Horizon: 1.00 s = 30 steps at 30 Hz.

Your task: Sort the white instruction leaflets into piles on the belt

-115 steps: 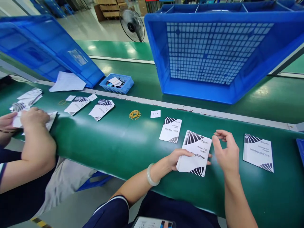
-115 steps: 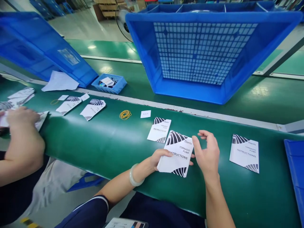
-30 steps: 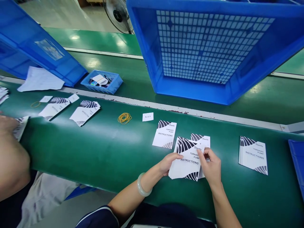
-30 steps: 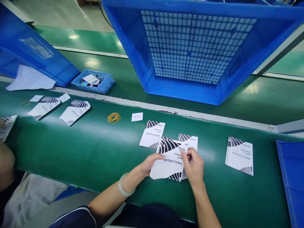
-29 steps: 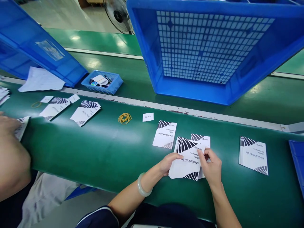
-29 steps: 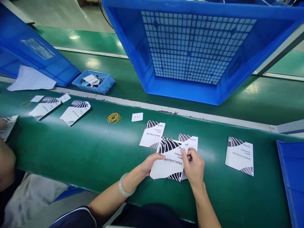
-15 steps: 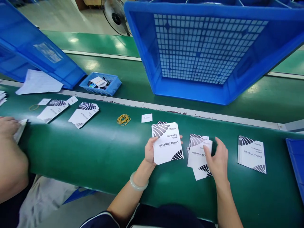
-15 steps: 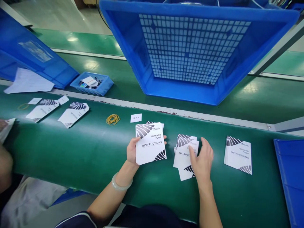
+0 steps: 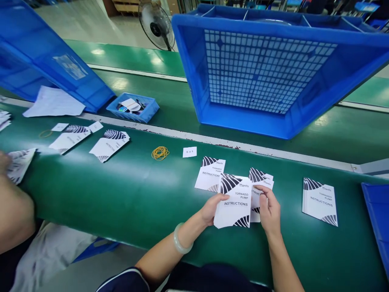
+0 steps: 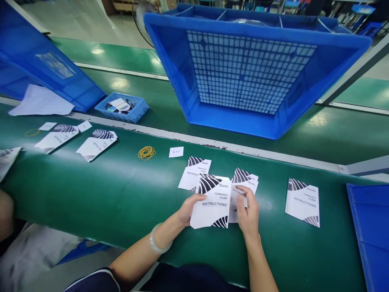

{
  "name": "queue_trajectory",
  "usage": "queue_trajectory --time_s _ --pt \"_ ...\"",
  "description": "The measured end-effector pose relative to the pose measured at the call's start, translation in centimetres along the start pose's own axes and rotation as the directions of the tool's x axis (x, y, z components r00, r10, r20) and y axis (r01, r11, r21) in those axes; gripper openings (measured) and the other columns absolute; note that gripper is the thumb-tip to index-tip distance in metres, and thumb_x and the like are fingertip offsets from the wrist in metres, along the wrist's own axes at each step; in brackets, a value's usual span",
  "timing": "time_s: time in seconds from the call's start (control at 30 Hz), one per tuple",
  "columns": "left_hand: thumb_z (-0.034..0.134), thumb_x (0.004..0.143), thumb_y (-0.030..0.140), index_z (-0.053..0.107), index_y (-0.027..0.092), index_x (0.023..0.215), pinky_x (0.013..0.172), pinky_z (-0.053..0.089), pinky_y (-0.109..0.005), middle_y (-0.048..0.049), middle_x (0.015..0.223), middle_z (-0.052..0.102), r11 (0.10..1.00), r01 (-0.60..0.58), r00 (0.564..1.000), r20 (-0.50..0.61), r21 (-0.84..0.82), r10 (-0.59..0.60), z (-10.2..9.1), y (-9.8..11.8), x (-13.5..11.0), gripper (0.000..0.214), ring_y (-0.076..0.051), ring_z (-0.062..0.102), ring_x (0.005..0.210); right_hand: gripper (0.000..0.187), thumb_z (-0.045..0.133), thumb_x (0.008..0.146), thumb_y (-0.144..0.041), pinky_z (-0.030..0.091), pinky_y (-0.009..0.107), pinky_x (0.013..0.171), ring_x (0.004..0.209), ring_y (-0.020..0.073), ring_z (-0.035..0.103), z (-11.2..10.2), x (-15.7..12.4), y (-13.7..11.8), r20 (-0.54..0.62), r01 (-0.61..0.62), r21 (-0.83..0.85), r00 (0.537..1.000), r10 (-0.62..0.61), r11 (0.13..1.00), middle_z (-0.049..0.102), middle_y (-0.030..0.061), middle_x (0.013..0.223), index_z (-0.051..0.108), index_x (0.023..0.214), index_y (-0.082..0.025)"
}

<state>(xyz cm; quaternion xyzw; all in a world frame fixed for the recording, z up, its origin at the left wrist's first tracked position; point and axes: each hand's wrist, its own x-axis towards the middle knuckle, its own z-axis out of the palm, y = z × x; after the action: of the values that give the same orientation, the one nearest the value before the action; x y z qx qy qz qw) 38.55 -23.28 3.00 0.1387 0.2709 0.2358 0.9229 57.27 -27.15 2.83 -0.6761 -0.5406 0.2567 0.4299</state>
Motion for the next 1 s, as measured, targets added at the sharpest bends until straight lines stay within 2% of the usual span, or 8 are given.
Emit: queue_trajectory --time_s 0.13,0.37,0.5,0.63,0.7,0.8,0.87,1.0 --pt "0.057 0.068 0.03 0.066 0.003 0.087 0.061 0.045 -0.03 -0.0154 0.079 0.07 0.997 0.038 0.995 -0.1 0.065 -0.031 0.0 -1.2 0.3 0.034 -0.023 0.063 0.067 0.024 0.057 0.081 -0.041 0.039 0.027 0.06 0.062 0.0147 0.046 0.4 -0.4 -0.2 0.028 -0.092 0.03 0.995 0.091 0.995 0.05 -0.0018 0.066 0.051 0.07 -0.02" --pt "0.057 0.066 0.029 0.066 0.004 0.069 0.054 0.043 -0.026 -0.0127 0.066 0.068 0.995 0.054 0.976 -0.215 0.08 -0.036 0.1 -0.9 0.2 0.026 -0.018 0.06 0.056 0.019 0.055 0.084 -0.036 0.04 0.026 0.059 0.064 0.0148 0.049 0.4 -0.6 -0.8 0.02 -0.116 0.153 0.993 0.114 0.981 0.056 0.0003 0.072 0.058 0.077 -0.019" --pt "0.055 0.067 0.031 0.067 0.003 0.081 0.058 0.045 -0.028 -0.0137 0.074 0.069 0.998 0.038 0.979 -0.205 0.059 -0.025 -0.2 -0.4 0.2 0.034 -0.021 0.062 0.062 0.022 0.06 0.08 -0.04 0.043 0.026 0.055 0.063 0.0163 0.055 -0.3 -0.5 -0.5 -0.048 -0.242 0.304 0.962 0.268 0.922 0.061 0.0021 0.073 0.062 0.081 -0.018" --pt "0.05 0.073 0.031 0.059 0.004 0.111 0.07 0.046 -0.033 -0.0163 0.101 0.067 0.997 -0.066 0.994 -0.083 0.028 0.068 -0.3 1.0 -0.1 0.048 -0.028 0.063 0.087 0.03 0.062 0.076 -0.046 0.044 0.025 0.048 0.059 0.0166 0.057 -2.0 0.3 0.6 -0.188 -0.354 0.494 0.848 0.495 0.794 0.062 0.0029 0.072 0.061 0.086 -0.017" --pt "0.046 0.076 0.031 0.052 0.005 0.121 0.077 0.045 -0.036 -0.0175 0.114 0.062 0.992 -0.126 0.992 0.006 0.016 0.126 -0.3 1.7 -0.3 0.053 -0.031 0.058 0.101 0.034 0.061 0.077 -0.047 0.047 0.028 0.052 0.066 0.0196 0.06 -2.8 0.8 1.2 -0.243 -0.381 0.447 0.819 0.52 0.809 0.063 0.0057 0.08 0.061 0.093 -0.017" --pt "0.042 0.078 0.03 0.045 0.005 0.128 0.078 0.045 -0.038 -0.0189 0.12 0.058 0.988 -0.157 0.986 0.061 0.005 0.157 -0.1 2.2 -0.4 0.056 -0.034 0.054 0.108 0.045 0.057 0.079 -0.045 0.047 0.039 0.077 0.098 0.0271 0.056 -3.0 1.2 1.4 -0.333 -0.311 0.146 0.879 0.343 0.939 0.06 0.0116 0.109 0.055 0.116 -0.019" --pt "0.042 0.078 0.03 0.043 0.004 0.129 0.079 0.044 -0.038 -0.0196 0.119 0.058 0.992 -0.128 0.989 0.075 0.008 0.127 -0.1 1.9 -0.4 0.057 -0.034 0.054 0.108 0.045 0.053 0.082 -0.042 0.041 0.042 0.086 0.109 0.0275 0.049 -2.3 1.0 1.0 -0.313 -0.211 -0.019 0.93 0.195 0.977 0.055 0.0124 0.119 0.051 0.121 -0.019" --pt "0.05 0.072 0.028 0.054 0.001 0.117 0.077 0.045 -0.034 -0.0185 0.107 0.065 0.999 -0.008 1.0 -0.013 0.036 0.009 0.0 0.4 0.0 0.052 -0.029 0.062 0.093 0.027 0.052 0.084 -0.041 0.044 0.034 0.074 0.086 0.0218 0.056 -0.3 0.1 -0.1 0.002 -0.112 0.035 0.994 0.112 0.993 0.062 0.0073 0.093 0.059 0.098 -0.02"
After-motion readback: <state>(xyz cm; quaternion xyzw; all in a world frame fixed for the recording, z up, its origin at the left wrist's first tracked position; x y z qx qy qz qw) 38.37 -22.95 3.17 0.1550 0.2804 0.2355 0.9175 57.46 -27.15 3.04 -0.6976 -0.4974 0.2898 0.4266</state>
